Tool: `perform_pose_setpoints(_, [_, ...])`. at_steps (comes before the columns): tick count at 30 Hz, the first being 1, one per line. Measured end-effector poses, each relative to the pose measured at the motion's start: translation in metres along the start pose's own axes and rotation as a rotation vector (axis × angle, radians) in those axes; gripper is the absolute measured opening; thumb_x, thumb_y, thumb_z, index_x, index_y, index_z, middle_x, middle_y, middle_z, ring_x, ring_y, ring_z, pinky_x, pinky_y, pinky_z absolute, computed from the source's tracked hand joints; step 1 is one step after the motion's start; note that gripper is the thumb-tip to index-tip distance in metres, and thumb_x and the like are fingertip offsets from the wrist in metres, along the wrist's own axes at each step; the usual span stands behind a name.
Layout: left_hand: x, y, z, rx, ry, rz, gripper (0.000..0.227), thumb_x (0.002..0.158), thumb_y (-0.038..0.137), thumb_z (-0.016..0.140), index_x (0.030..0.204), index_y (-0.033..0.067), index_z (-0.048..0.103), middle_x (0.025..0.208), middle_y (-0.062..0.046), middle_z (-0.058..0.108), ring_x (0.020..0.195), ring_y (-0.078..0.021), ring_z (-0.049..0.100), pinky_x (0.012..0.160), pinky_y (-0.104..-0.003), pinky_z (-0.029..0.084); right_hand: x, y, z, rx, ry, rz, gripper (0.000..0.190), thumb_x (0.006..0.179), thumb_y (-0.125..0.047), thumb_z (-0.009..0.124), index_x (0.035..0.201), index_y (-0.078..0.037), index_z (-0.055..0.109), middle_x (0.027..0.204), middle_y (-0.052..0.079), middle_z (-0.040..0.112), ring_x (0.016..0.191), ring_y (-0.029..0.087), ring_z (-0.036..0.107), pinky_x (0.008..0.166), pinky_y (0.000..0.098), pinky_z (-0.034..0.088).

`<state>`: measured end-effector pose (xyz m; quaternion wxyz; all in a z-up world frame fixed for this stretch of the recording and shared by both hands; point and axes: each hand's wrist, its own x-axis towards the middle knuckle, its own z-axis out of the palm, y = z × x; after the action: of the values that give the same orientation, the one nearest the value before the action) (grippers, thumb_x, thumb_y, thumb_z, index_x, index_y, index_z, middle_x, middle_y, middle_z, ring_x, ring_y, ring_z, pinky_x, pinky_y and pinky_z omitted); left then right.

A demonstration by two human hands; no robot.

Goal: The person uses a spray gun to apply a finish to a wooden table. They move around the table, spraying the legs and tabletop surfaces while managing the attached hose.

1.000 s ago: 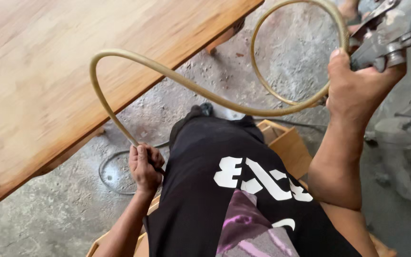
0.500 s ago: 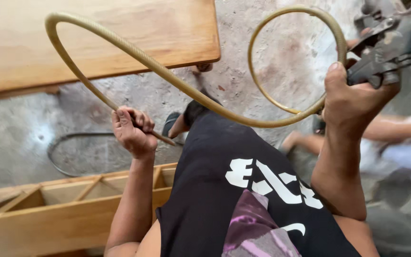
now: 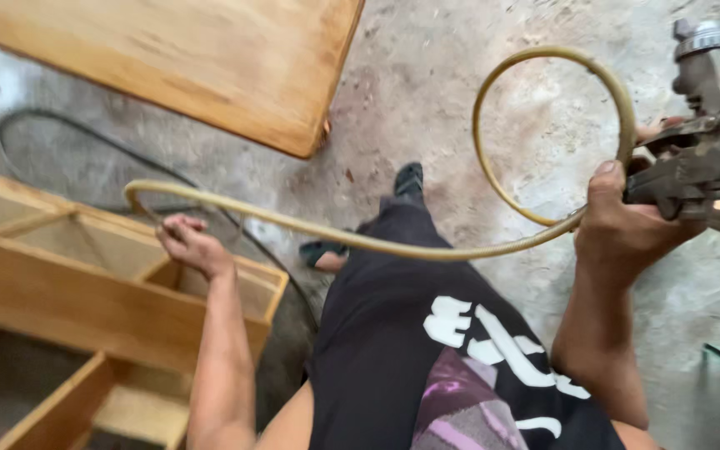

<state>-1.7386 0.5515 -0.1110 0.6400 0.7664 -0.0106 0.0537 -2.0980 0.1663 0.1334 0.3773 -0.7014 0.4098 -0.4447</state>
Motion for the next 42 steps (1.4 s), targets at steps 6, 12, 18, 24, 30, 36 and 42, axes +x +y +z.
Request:
perform_pose_setpoints(6, [-0.082, -0.046, 0.001, 0.207, 0.167, -0.086, 0.032, 0.116, 0.03, 0.044, 0.1, 0.0028, 0.051, 0.081, -0.003, 0.056, 0.071, -0.0137, 0.055, 0.07, -0.031, 0.049, 0.071, 0.051, -0.035, 0.0, -0.163, 0.034, 0.052, 0.103, 0.019, 0.061, 0.151, 0.01, 0.043, 0.137, 0.018, 0.061, 0.109, 0.017, 0.064, 0.093, 0.0252, 0.055])
perform_pose_setpoints(12, [-0.211, -0.024, 0.0, 0.356, 0.368, -0.127, 0.036, 0.115, 0.03, 0.047, 0.094, 0.0011, 0.051, 0.079, -0.005, 0.056, 0.067, -0.0174, 0.054, 0.064, -0.034, 0.047, 0.164, 0.101, -0.035, 0.22, -0.41, 0.015, 0.053, 0.104, 0.019, 0.062, 0.153, 0.009, 0.044, 0.132, 0.015, 0.062, 0.098, 0.014, 0.062, 0.083, 0.0233, 0.052])
perform_pose_setpoints(18, [-0.431, 0.017, 0.055, 0.744, 0.635, -0.234, 0.039, 0.115, 0.032, 0.047, 0.099, -0.0031, 0.057, 0.086, -0.016, 0.066, 0.075, -0.0312, 0.063, 0.067, -0.043, 0.05, 0.265, 0.153, -0.013, 0.322, -0.706, -0.081, 0.047, 0.101, 0.022, 0.06, 0.145, 0.009, 0.051, 0.139, 0.017, 0.064, 0.097, 0.014, 0.063, 0.079, 0.0239, 0.051])
perform_pose_setpoints(24, [-0.744, 0.131, 0.254, 0.727, 0.776, -0.857, 0.045, 0.112, 0.035, 0.045, 0.096, -0.005, 0.057, 0.079, -0.022, 0.059, 0.069, -0.0365, 0.056, 0.063, -0.047, 0.045, 0.341, 0.203, -0.026, 0.638, -1.075, 0.147, 0.046, 0.098, 0.011, 0.06, 0.142, 0.0, 0.05, 0.13, 0.014, 0.064, 0.093, 0.012, 0.061, 0.071, 0.0228, 0.052])
perform_pose_setpoints(30, [-0.906, 0.208, 0.458, 0.236, 0.52, -1.71, 0.045, 0.108, 0.038, 0.05, 0.087, -0.0013, 0.058, 0.068, -0.017, 0.053, 0.056, -0.0314, 0.048, 0.054, -0.05, 0.046, 0.338, 0.225, -0.018, 0.757, -1.385, 0.671, 0.046, 0.096, -0.009, 0.066, 0.139, 0.001, 0.052, 0.122, 0.012, 0.061, 0.098, 0.016, 0.059, 0.078, 0.0272, 0.055])
perform_pose_setpoints(36, [-0.914, 0.192, 0.427, -0.063, 0.771, -1.926, 0.05, 0.1, 0.05, 0.05, 0.083, 0.0038, 0.058, 0.06, -0.013, 0.051, 0.047, -0.0275, 0.048, 0.045, -0.05, 0.047, 0.315, 0.225, -0.009, 0.59, -1.634, 0.049, 0.041, 0.104, 0.008, 0.066, 0.141, 0.002, 0.049, 0.123, 0.012, 0.066, 0.096, 0.009, 0.062, 0.08, 0.0225, 0.054])
perform_pose_setpoints(42, [-0.87, 0.147, 0.344, 0.25, 0.862, -1.655, 0.051, 0.104, 0.034, 0.049, 0.09, -0.0122, 0.068, 0.076, -0.026, 0.069, 0.058, -0.0373, 0.068, 0.051, -0.048, 0.056, 0.342, 0.184, -0.003, 0.623, -1.656, 0.07, 0.031, 0.114, -0.012, 0.06, 0.14, 0.002, 0.053, 0.12, 0.014, 0.073, 0.066, 0.007, 0.055, 0.056, 0.0221, 0.044])
